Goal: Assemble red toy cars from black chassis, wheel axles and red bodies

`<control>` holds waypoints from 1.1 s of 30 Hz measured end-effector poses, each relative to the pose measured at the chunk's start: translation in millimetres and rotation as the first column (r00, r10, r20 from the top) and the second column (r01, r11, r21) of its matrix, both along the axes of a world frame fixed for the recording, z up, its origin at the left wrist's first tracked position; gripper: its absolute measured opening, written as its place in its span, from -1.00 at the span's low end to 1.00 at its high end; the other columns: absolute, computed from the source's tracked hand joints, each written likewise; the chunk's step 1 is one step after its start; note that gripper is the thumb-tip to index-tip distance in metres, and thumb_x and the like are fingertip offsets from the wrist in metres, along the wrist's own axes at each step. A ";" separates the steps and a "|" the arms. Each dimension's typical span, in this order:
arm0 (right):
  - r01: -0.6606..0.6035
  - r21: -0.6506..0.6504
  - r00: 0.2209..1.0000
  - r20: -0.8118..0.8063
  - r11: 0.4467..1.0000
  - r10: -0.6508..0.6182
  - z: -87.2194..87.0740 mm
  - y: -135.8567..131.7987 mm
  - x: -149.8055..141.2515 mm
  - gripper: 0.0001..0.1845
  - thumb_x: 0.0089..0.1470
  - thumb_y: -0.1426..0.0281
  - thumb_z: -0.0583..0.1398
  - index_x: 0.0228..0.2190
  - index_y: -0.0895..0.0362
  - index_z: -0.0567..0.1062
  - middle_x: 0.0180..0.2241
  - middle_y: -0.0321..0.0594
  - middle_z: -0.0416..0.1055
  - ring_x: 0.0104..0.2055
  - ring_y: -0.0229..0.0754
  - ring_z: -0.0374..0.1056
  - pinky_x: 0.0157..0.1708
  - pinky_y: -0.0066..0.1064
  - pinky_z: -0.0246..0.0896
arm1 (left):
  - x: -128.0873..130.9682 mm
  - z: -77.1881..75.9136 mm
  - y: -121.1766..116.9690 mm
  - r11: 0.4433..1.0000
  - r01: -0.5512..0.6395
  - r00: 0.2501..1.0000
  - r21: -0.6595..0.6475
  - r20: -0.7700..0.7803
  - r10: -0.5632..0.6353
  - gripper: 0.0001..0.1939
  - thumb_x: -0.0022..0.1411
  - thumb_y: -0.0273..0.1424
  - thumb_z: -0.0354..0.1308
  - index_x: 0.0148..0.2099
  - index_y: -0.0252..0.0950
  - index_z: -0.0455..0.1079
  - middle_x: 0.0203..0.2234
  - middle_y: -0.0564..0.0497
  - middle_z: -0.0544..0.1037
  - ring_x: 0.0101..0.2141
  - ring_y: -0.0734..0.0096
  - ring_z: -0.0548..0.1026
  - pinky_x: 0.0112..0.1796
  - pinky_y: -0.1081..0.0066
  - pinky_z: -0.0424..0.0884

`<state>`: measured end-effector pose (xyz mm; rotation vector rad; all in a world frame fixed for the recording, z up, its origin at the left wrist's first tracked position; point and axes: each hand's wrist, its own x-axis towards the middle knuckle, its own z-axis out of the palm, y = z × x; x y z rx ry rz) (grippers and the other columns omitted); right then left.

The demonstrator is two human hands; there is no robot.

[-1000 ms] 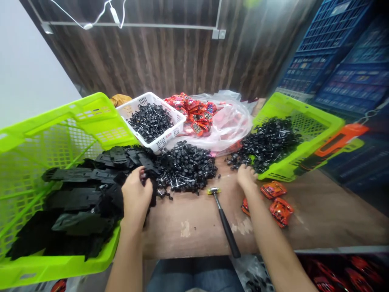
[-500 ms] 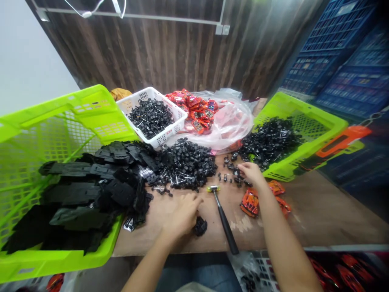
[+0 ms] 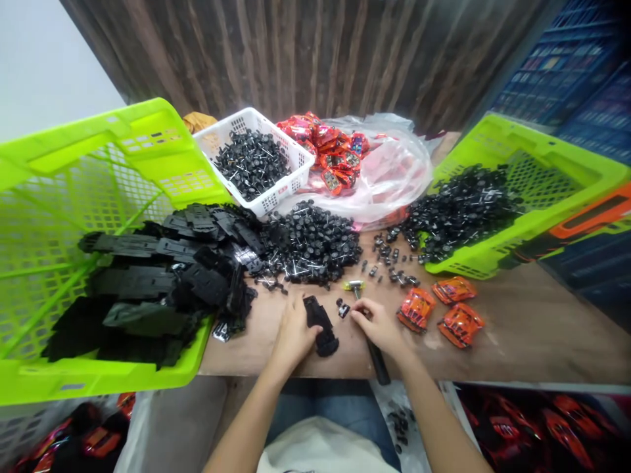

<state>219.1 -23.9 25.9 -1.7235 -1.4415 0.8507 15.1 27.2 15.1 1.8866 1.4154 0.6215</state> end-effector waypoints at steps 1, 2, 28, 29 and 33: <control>0.006 0.013 0.998 0.061 1.000 -0.007 -5.5 -2.4 -3.4 -0.80 0.04 0.29 0.10 -0.41 0.15 0.44 -0.37 -0.20 0.46 -0.26 -0.14 0.36 -0.19 -0.30 0.21 | -2.2 -0.1 3.3 0.998 -0.006 0.993 -0.062 0.118 0.014 -0.29 -0.10 -0.54 0.24 0.14 -0.26 0.14 -0.06 -0.15 0.39 -0.01 0.12 0.38 -0.02 0.19 0.30; 0.008 0.027 0.994 0.112 1.000 -0.011 -9.6 -4.3 -5.8 -0.81 0.05 0.31 0.09 -0.39 0.15 0.45 -0.34 -0.19 0.46 -0.23 -0.13 0.35 -0.15 -0.28 0.19 | -4.6 0.2 6.6 0.990 -0.002 0.970 -0.141 0.242 0.036 -0.32 -0.11 -0.55 0.22 0.11 -0.27 0.17 -0.10 -0.12 0.42 -0.06 0.17 0.42 -0.07 0.21 0.35; -0.107 0.510 0.889 0.434 0.854 -0.147 -9.1 -3.2 -66.3 -0.83 0.14 0.39 0.16 -0.21 0.16 0.44 -0.25 -0.14 0.50 -0.16 -0.11 0.36 -0.10 -0.23 -0.06 | 7.5 -1.3 -8.2 0.993 0.035 0.964 -0.116 0.266 -0.003 -0.86 0.01 -0.45 0.11 -0.30 -0.29 0.41 -0.48 0.03 0.54 -0.48 0.38 0.47 -0.44 0.48 0.29; -0.086 0.513 0.885 0.432 0.854 -0.170 -11.3 -3.0 -68.8 -0.83 0.13 0.41 0.16 -0.20 0.16 0.44 -0.25 -0.13 0.50 -0.16 -0.11 0.35 -0.09 -0.22 -0.06 | 7.5 -1.1 -8.0 0.994 0.030 0.966 -0.100 0.259 -0.003 -0.86 0.01 -0.45 0.11 -0.30 -0.29 0.41 -0.49 0.03 0.54 -0.49 0.39 0.47 -0.45 0.48 0.29; 0.061 0.476 0.900 0.354 0.877 -0.254 -13.8 1.5 -77.7 -0.86 0.09 0.51 0.13 -0.26 0.16 0.44 -0.27 -0.12 0.46 -0.13 -0.06 0.33 -0.04 -0.15 -0.03 | 4.1 1.0 -4.1 0.998 0.034 0.960 -0.059 0.280 -0.016 -0.84 0.01 -0.45 0.14 -0.28 -0.28 0.43 -0.49 0.05 0.53 -0.48 0.40 0.45 -0.45 0.49 0.28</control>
